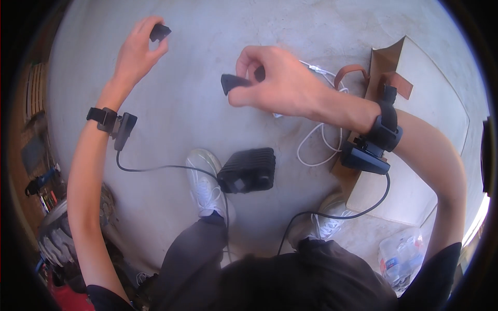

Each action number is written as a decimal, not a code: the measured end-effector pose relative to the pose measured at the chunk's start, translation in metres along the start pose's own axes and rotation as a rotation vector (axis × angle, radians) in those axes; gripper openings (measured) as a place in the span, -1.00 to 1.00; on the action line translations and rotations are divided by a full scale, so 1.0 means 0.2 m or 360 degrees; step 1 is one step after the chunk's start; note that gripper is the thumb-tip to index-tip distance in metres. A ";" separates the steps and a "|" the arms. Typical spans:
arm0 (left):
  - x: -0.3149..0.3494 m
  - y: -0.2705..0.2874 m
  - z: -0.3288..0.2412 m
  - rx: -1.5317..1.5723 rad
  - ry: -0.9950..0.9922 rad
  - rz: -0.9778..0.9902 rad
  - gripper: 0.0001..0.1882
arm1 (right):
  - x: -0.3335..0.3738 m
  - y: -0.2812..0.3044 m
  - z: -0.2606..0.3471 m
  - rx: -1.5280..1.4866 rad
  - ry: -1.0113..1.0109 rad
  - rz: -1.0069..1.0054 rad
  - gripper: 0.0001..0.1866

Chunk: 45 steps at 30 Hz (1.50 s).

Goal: The person assembles components of a small electronic device by hand, fitting plastic caps onto a black housing and later handling a white power adapter and charging cable.

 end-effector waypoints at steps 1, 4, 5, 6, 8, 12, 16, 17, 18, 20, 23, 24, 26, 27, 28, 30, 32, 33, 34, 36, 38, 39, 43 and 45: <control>0.07 0.03 -0.03 -0.0010 0.0026 0.0000 -0.63 | 0.02 -0.04 0.01 0.0002 -0.0007 0.0131 -0.48; 0.30 0.10 -0.16 0.0225 0.0005 0.0114 -0.61 | 0.01 -0.13 0.02 -0.0008 0.0034 0.0245 -0.50; 0.40 0.14 -0.21 0.0277 0.0071 0.0177 -0.60 | 0.00 -0.17 0.03 -0.0035 0.0072 0.0291 -0.51; 0.49 0.16 -0.25 0.0340 0.0138 0.0232 -0.60 | -0.02 -0.20 0.04 -0.0036 0.0083 0.0330 -0.51; 0.64 0.19 -0.31 0.0306 0.0092 0.0248 -0.62 | -0.05 -0.24 0.07 -0.0366 0.0031 0.0355 -0.57; 0.93 0.38 -0.38 0.0272 0.0115 0.0240 -0.69 | -0.09 -0.34 0.22 -0.0594 0.0138 0.0427 -0.61; 1.07 0.52 -0.49 0.0237 0.0201 0.0359 -0.77 | 0.00 -0.40 0.33 -0.0794 0.0215 0.0468 -0.60; 1.11 0.55 -0.53 0.0241 0.0179 0.0452 -0.78 | 0.04 -0.41 0.33 -0.0859 0.0146 0.0422 -0.59; 1.12 0.57 -0.57 0.0229 0.0123 0.0532 -0.78 | 0.10 -0.43 0.34 -0.0950 0.0161 0.0423 -0.57; 1.17 0.58 -0.65 0.0184 0.0016 0.0595 -0.76 | 0.26 -0.45 0.39 -0.1015 0.0120 0.0562 -0.54; 1.12 0.58 -0.79 0.0303 -0.0194 0.0631 -0.72 | 0.51 -0.39 0.48 -0.0907 0.0378 0.0662 -0.49; 1.09 0.60 -0.86 0.0335 -0.0251 0.0659 -0.72 | 0.59 -0.36 0.49 -0.0905 0.0347 0.0598 -0.49; 1.03 0.63 -0.97 0.0483 -0.0480 0.0638 -0.72 | 0.69 -0.30 0.52 -0.0714 0.0256 0.0804 -0.46; 1.00 0.61 -1.00 0.0498 -0.0527 0.0631 -0.72 | 0.73 -0.28 0.52 -0.0691 0.0245 0.0761 -0.46; 0.99 0.60 -1.03 0.0527 -0.0616 0.0659 -0.71 | 0.77 -0.26 0.52 -0.0641 0.0246 0.0774 -0.45; 0.97 0.60 -1.05 0.0489 -0.0788 0.0682 -0.65 | 0.84 -0.25 0.50 -0.0580 0.0235 0.0761 -0.44; 0.96 0.58 -1.08 0.0474 -0.0894 0.0541 -0.70 | 0.89 -0.27 0.46 -0.0654 0.0025 0.0605 -0.43; 0.98 0.58 -1.09 0.0453 -0.0955 0.0414 -0.74 | 0.92 -0.28 0.47 -0.0662 0.0004 0.0590 -0.43; 1.01 0.57 -1.09 0.0476 -0.0962 0.0428 -0.74 | 0.93 -0.29 0.47 -0.0656 -0.0076 0.0555 -0.43; 1.07 0.54 -1.10 0.0392 -0.1214 0.0289 -0.86 | 0.97 -0.32 0.46 -0.0685 -0.0157 0.0503 -0.43; 1.10 0.50 -1.10 0.0449 -0.1265 0.0228 -0.89 | 1.00 -0.35 0.46 -0.0669 -0.0198 0.0557 -0.44; 1.12 0.49 -1.11 0.0476 -0.1308 0.0155 -0.90 | 1.01 -0.36 0.48 -0.0647 -0.0211 0.0623 -0.45; 1.20 0.42 -1.08 0.0424 -0.1210 0.0156 -0.98 | 1.01 -0.43 0.46 -0.0623 -0.0297 0.0646 -0.48; 1.23 0.41 -1.05 0.0531 -0.1071 0.0265 -0.86 | 1.00 -0.47 0.44 -0.0707 -0.0259 0.0497 -0.50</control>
Point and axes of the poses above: each hand's wrist, its own x-axis away from the middle knuckle, its own y-axis out of the back of the hand, z = x × y, the point moved 2 cm from there along -x, towards the middle knuckle, and after that the axes turned 11 degrees about y, right-handed, at the moved point
